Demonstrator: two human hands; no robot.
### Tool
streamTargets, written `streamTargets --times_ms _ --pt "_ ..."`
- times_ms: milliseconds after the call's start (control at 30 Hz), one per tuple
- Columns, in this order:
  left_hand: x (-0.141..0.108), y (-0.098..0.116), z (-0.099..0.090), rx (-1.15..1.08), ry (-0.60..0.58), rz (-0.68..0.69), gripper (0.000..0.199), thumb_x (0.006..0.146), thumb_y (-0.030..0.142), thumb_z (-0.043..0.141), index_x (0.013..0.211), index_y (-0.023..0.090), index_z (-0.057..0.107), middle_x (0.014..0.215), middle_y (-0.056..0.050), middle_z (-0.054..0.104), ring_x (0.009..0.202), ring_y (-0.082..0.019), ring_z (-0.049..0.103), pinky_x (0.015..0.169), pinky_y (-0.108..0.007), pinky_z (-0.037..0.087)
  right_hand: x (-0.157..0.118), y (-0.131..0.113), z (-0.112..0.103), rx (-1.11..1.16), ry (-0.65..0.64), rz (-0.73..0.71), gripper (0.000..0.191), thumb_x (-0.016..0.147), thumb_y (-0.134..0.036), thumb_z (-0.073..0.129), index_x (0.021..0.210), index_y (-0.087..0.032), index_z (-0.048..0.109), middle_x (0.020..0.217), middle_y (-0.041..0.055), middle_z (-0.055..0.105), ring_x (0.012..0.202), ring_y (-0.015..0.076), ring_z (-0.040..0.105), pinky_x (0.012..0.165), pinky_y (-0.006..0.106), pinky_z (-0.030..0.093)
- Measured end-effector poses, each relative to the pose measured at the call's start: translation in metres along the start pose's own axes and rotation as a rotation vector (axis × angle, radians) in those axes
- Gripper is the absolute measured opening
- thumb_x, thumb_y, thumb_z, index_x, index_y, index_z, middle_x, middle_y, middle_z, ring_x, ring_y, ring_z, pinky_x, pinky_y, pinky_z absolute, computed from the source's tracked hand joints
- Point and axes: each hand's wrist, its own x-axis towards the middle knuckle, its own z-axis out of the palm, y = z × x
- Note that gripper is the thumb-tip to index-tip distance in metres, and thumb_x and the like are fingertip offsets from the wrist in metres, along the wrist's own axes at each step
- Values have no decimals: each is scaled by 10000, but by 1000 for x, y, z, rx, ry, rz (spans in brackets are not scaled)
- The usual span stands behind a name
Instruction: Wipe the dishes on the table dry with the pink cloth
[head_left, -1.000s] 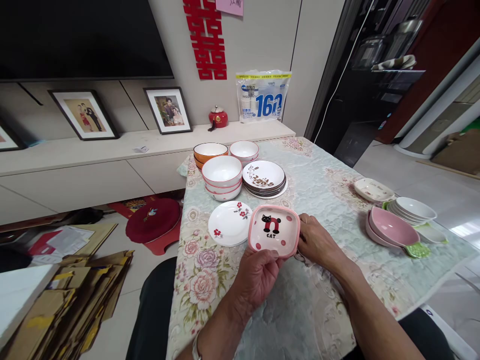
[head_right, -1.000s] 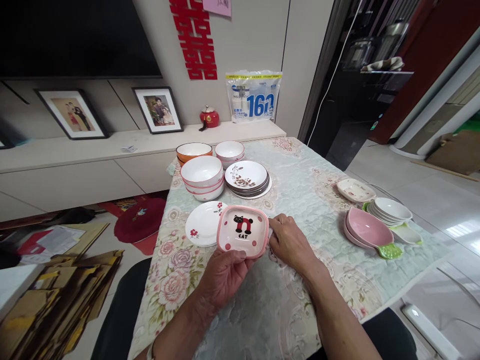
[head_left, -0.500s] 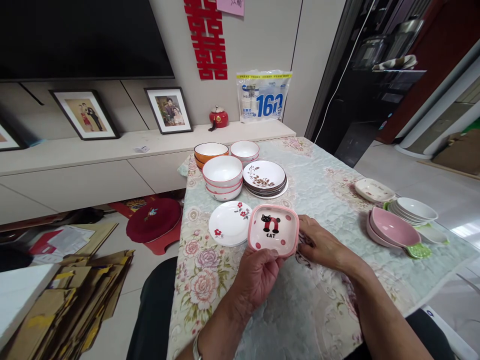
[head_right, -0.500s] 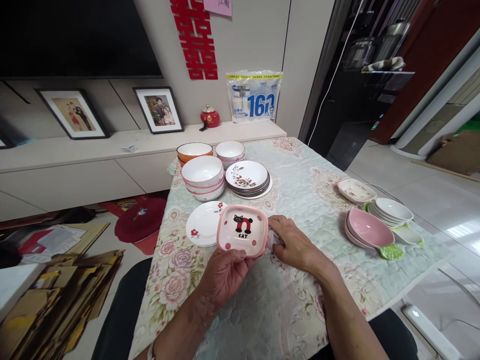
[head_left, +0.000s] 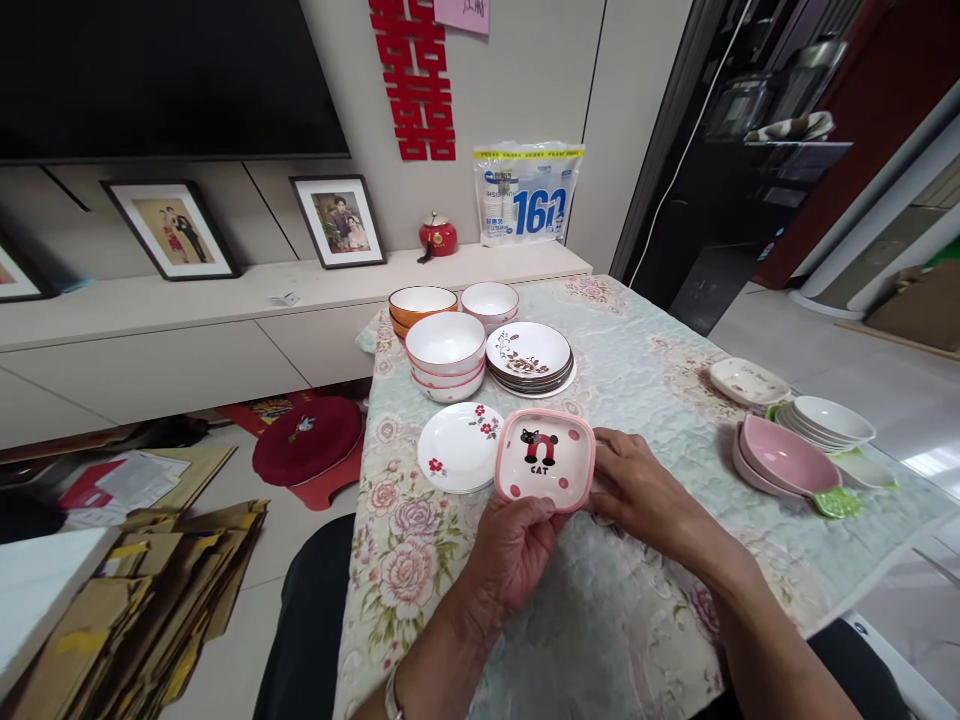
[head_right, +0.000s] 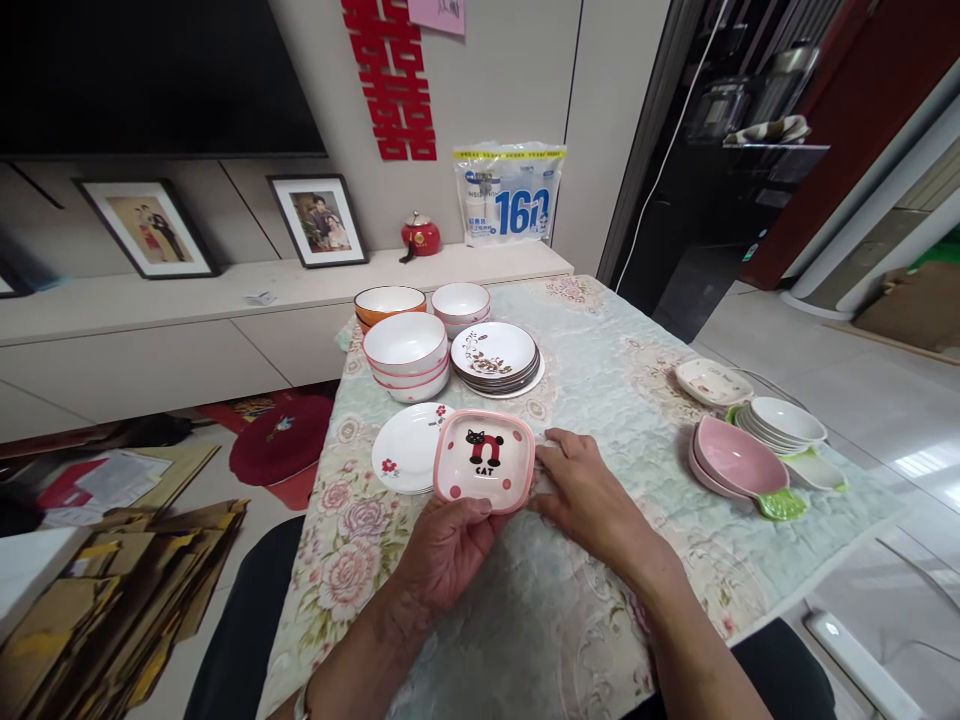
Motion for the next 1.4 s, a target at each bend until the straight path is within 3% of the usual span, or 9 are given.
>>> streamTargets --times_ms 133,367,467,600,700,1000,1133,1267,1400 --pt "1 -1 0 16 16 4 632 592 -11 681 1193 164 591 1187 -87 713 1167 -290 625 1021 -469 479 5 9 5 20 -42 98 377 798 -83 542 1129 -218 661 1051 94 657 973 252 591 855 406 486" --pt "3 -6 -6 49 31 -2 547 609 -2 695 1136 138 647 1173 -108 718 1072 -279 666 940 -432 529 8 5 -12 252 468 196 250 859 -201 576 1088 -215 675 1045 54 687 931 211 641 814 338 499" --pt "3 -7 -6 70 76 -23 534 599 -8 701 1112 133 662 1124 -103 734 1008 -253 683 877 -379 553 6 -8 -18 280 599 183 236 875 -247 607 1102 -232 669 1076 53 669 956 209 634 813 333 502" --pt "3 -8 -5 99 90 -75 480 603 -5 704 1066 121 679 1041 -101 750 948 -242 693 843 -370 566 7 -17 -17 316 506 30 290 899 -270 607 1184 -239 648 1209 85 626 1114 234 593 931 379 483" --pt "2 -9 -4 97 81 -87 469 608 -10 694 1058 123 683 1029 -95 750 921 -225 694 842 -364 570 10 -17 -11 312 439 -54 243 928 -228 556 1136 -244 682 1189 93 635 1134 234 587 946 397 483" --pt "1 -10 -4 101 55 -88 453 595 10 684 1034 124 686 1030 -94 743 905 -226 688 847 -374 565 12 -15 -3 198 507 -42 283 885 -154 581 1152 -223 643 1084 86 678 1032 231 622 889 404 524" --pt "-1 -11 -4 190 55 -104 506 572 7 641 1056 148 678 964 -59 731 830 -186 658 748 -316 559 12 -20 0 126 461 -117 310 894 -149 544 1189 -209 616 1126 109 664 1082 262 588 912 449 505" --pt "-3 -12 -3 305 31 -156 648 505 -13 550 1111 185 662 850 -10 693 724 -149 595 630 -256 508 11 -24 -1 147 388 -145 357 933 -128 462 1261 -223 566 1138 99 665 1031 239 602 876 420 519" --pt "-3 -12 -4 385 -13 -182 561 466 10 512 981 169 671 745 -1 645 666 -152 546 570 -253 467 8 -26 -7 145 340 -228 368 938 -114 457 1279 -223 546 1148 106 646 1035 231 586 874 399 512"
